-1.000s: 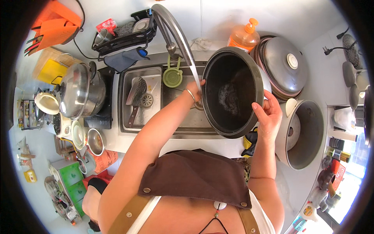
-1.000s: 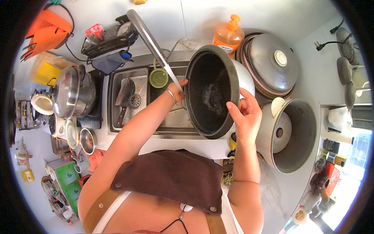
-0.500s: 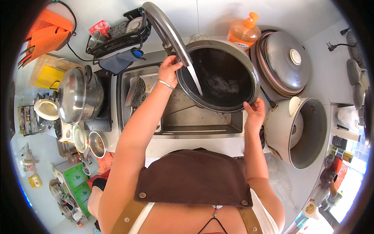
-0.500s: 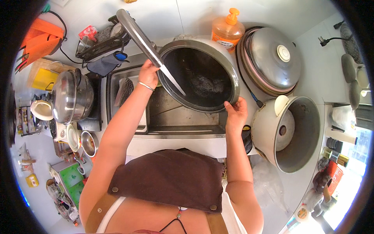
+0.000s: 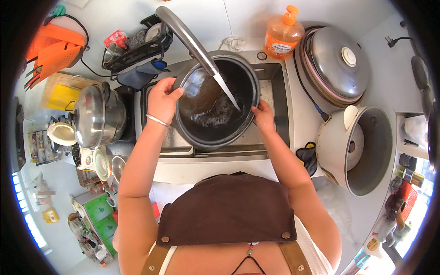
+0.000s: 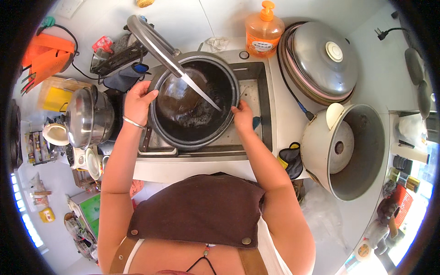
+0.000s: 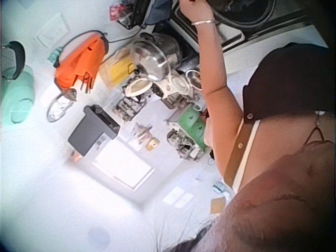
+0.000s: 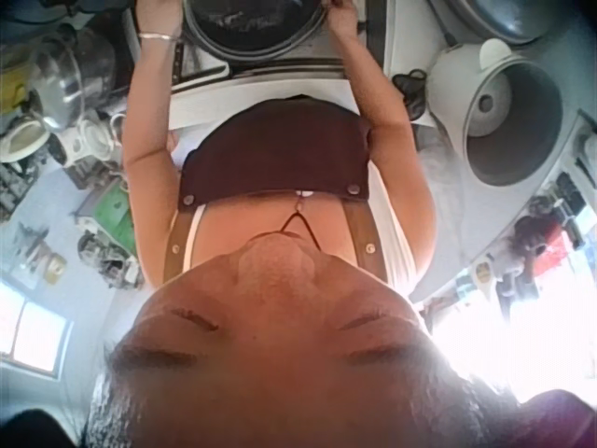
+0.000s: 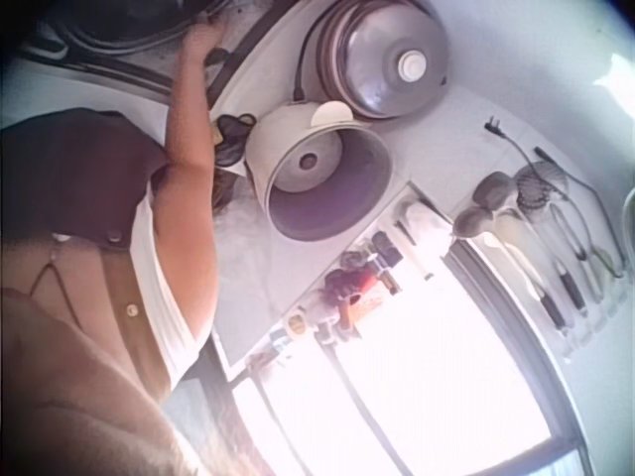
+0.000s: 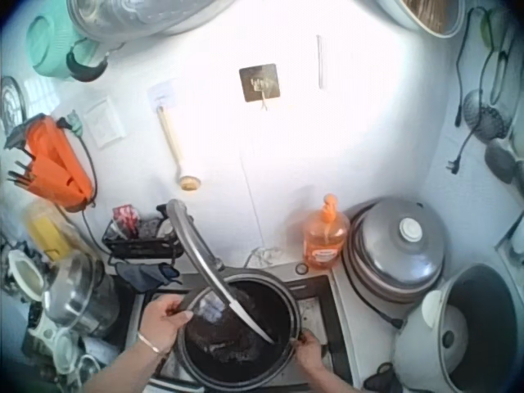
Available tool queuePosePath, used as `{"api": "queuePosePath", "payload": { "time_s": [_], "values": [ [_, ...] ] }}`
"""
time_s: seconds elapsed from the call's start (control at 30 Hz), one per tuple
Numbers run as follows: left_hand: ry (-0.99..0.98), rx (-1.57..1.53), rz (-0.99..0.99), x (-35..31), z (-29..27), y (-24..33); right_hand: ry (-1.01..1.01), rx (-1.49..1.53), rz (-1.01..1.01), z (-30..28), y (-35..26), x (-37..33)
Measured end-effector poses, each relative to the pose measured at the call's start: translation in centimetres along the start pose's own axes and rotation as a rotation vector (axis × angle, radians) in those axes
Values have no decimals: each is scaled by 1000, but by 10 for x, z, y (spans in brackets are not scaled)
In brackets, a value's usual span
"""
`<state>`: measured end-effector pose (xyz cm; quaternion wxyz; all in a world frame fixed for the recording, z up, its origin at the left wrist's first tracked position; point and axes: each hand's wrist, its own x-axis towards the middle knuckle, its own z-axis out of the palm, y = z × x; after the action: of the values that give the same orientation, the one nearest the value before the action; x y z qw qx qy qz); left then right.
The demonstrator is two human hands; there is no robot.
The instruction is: The person scrubs the interior of a rice cooker pot with a sponge under running water, rinses it, and wipes down the surrounding sink area and pot exterior with a cloth.
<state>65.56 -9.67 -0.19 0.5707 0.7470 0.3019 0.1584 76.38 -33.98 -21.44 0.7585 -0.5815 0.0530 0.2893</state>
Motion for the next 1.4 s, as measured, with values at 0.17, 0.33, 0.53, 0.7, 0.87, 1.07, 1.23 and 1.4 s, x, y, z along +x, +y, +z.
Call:
{"api": "queuePosePath", "payload": {
  "time_s": [0.17,0.33,0.53,0.7,0.87,1.07,1.23,1.4],
  "values": [
    [-18,270,-46,1,-24,13,-83,-447,-39,17,44,-13],
    [-78,209,-118,6,-27,12,-138,-426,111,23,39,-37],
    [-243,-124,-209,13,34,8,-71,-298,172,-16,74,-27],
    [-336,-416,-346,21,88,13,56,163,459,-65,107,-9],
    [-485,-511,-406,22,109,-21,107,49,525,-83,108,-5],
    [-515,-698,-478,22,109,-29,229,-126,634,-71,96,-10],
    [-281,-246,-303,-2,120,-25,44,-10,733,-46,74,-21],
    [-239,259,6,-28,125,-25,-32,-80,1002,-52,68,1]
  ]
}}
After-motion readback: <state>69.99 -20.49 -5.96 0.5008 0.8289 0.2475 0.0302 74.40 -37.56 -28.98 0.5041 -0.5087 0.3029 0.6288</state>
